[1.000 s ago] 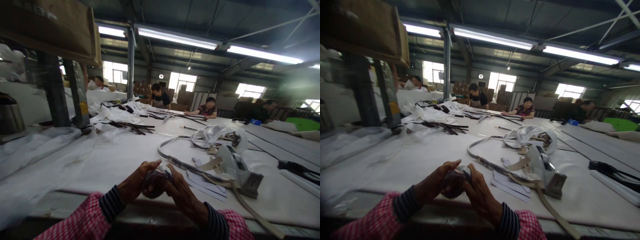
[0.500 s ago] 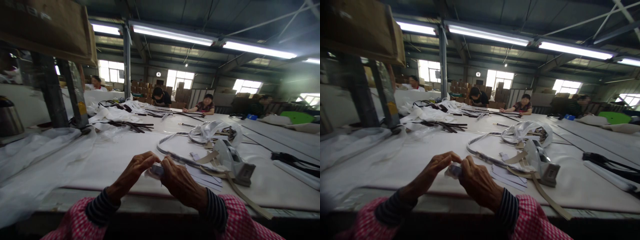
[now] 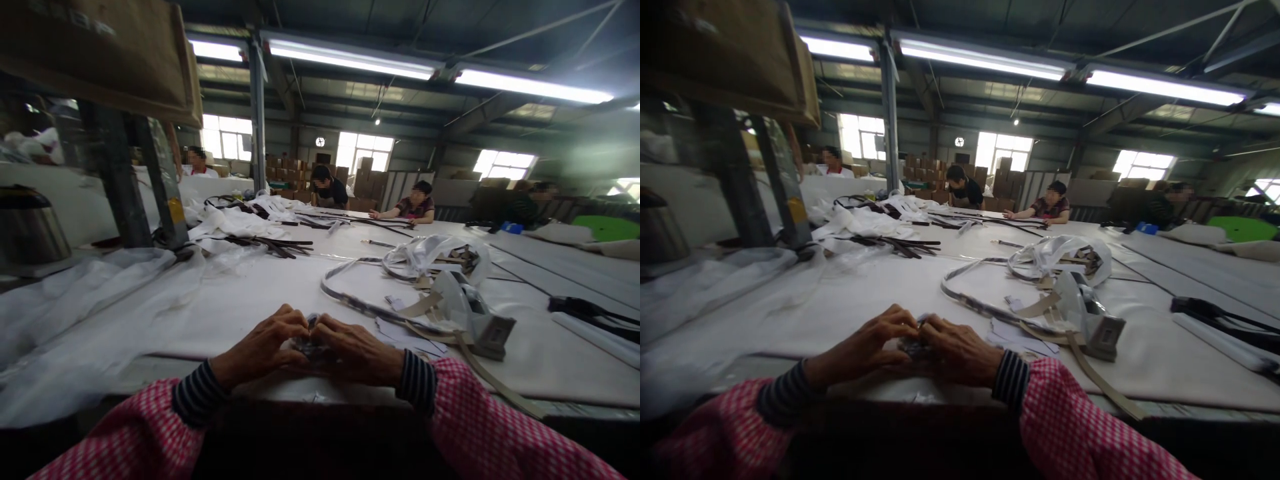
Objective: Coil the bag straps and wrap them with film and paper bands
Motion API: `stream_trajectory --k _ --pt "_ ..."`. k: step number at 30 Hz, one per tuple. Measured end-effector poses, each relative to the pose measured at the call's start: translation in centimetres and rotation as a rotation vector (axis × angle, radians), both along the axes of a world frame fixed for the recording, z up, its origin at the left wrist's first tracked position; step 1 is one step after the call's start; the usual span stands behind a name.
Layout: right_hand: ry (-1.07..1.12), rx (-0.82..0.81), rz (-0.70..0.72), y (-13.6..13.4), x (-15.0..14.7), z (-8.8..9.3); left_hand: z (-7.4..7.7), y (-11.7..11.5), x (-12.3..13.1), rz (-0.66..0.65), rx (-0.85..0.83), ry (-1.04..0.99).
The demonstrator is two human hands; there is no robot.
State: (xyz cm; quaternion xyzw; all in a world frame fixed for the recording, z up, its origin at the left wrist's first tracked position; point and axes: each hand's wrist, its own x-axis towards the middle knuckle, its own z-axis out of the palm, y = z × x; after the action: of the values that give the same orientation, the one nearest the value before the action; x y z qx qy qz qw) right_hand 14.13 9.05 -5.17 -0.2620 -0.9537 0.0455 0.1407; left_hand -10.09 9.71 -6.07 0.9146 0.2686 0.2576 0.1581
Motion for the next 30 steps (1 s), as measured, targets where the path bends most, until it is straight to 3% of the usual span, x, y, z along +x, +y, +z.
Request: stream_trajectory --k 2,5,8,11,16,22,26,30 --pt "-0.005 -0.089 0.040 0.8 1.2 1.1 0.4 0.3 0.1 -0.048 -0.004 -0.003" --pt "-0.070 -0.028 0.038 2.4 2.1 1.8 1.3 1.1 0.1 -0.095 -0.016 0.012" --pt "-0.129 0.045 0.037 3.7 1.5 1.4 2.3 2.0 -0.4 -0.105 -0.034 0.080" --pt "-0.117 0.092 -0.051 3.8 -0.2 0.3 3.2 2.5 -0.7 -0.044 -0.042 0.232" --pt "0.004 0.097 -0.163 3.0 -1.7 -1.1 2.6 1.9 0.9 0.127 0.065 0.327" --pt "0.009 0.036 -0.036 4.7 1.9 -0.2 1.1 3.5 0.3 -0.015 0.000 0.144" --pt "0.005 0.035 -0.047 5.3 1.9 -0.2 2.4 5.1 -0.8 -0.061 -0.068 0.146" --pt "0.054 0.067 -0.113 4.9 0.4 -0.8 3.8 4.4 0.9 0.061 0.001 0.364"
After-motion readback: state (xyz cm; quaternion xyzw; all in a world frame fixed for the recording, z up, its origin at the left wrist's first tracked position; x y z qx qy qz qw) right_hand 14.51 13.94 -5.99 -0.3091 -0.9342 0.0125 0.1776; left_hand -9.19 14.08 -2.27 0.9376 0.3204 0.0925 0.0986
